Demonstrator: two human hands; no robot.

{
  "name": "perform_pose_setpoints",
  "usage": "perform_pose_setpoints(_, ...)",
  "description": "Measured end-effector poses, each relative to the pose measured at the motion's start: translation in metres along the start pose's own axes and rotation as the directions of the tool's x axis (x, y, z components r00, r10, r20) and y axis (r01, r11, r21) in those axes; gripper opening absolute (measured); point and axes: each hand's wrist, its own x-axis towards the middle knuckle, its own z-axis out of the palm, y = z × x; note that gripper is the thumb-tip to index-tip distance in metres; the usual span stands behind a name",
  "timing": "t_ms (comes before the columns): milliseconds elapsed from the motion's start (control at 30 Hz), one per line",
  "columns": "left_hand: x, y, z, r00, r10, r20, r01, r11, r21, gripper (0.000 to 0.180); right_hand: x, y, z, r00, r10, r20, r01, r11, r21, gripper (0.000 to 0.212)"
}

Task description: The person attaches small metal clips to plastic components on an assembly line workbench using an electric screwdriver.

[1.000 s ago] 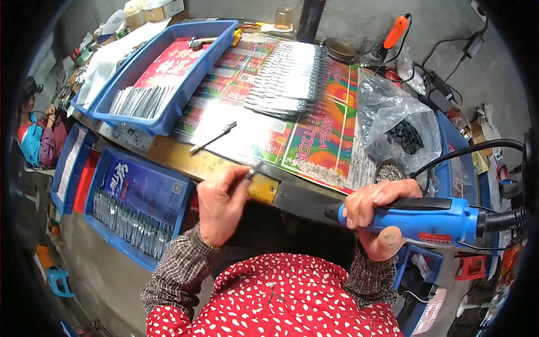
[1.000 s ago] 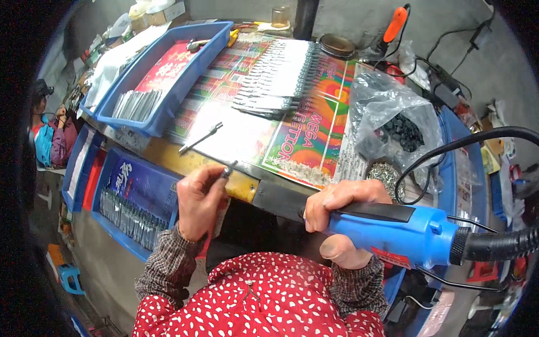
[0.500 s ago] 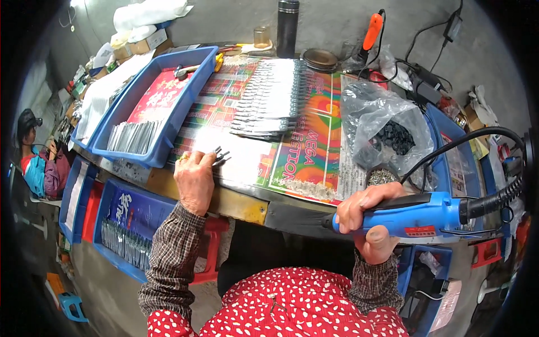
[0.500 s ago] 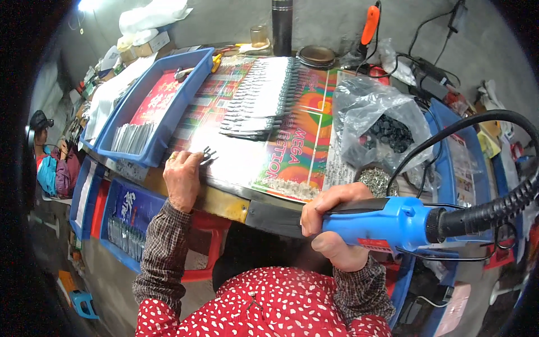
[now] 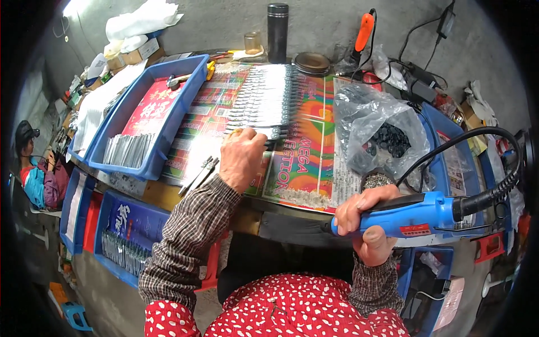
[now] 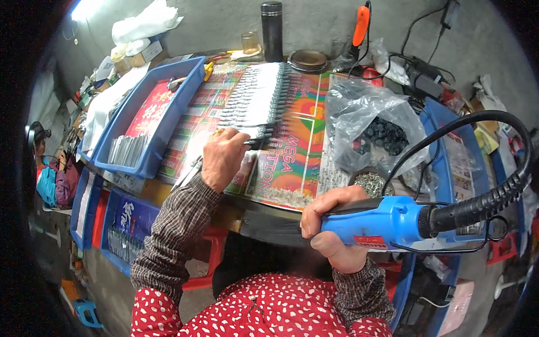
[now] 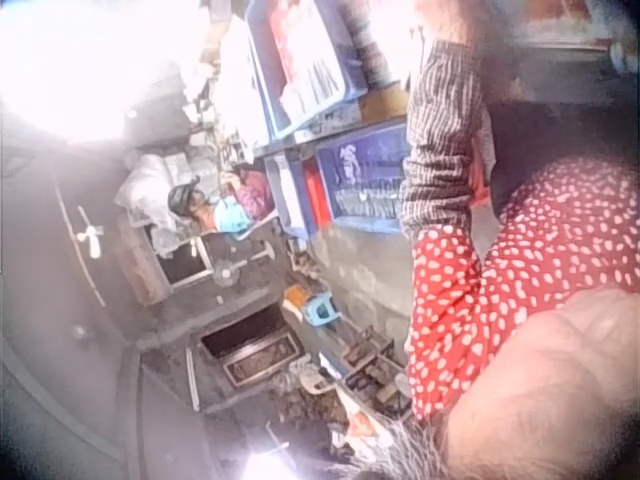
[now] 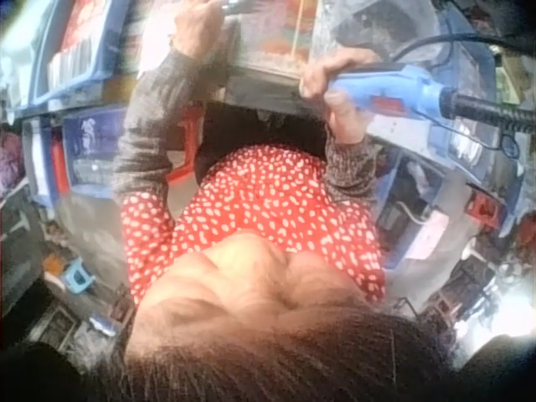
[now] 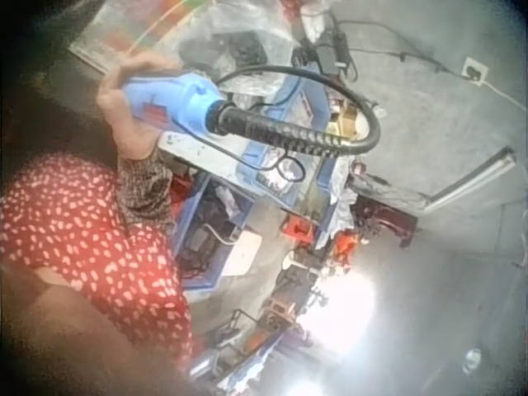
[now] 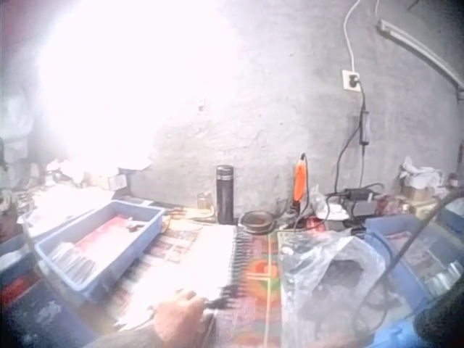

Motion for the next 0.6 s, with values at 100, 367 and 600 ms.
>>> perform_pose_setpoints(100, 0.011, 0.004, 0.011, 1.000, 0.026, 0.010, -0.026, 1.000, -0.017, 0.020, -0.001, 0.001, -0.012, 0.997, 0.011, 0.071, -0.021, 0.990, 0.143, 0.040)
perform_pose_setpoints(367, 0.019, 0.007, 0.028, 0.995, 0.099, -0.003, -0.099, 0.994, 0.054, 0.012, 0.000, 0.000, -0.009, 0.999, 0.012, -0.030, -0.012, 1.000, -0.003, 0.047)
perform_pose_setpoints(600, 0.018, 0.008, 0.030, 0.987, 0.162, 0.002, -0.160, 0.976, 0.146, 0.006, 0.000, 0.000, -0.012, 0.999, 0.007, -0.034, -0.007, 1.000, 0.000, 0.048)
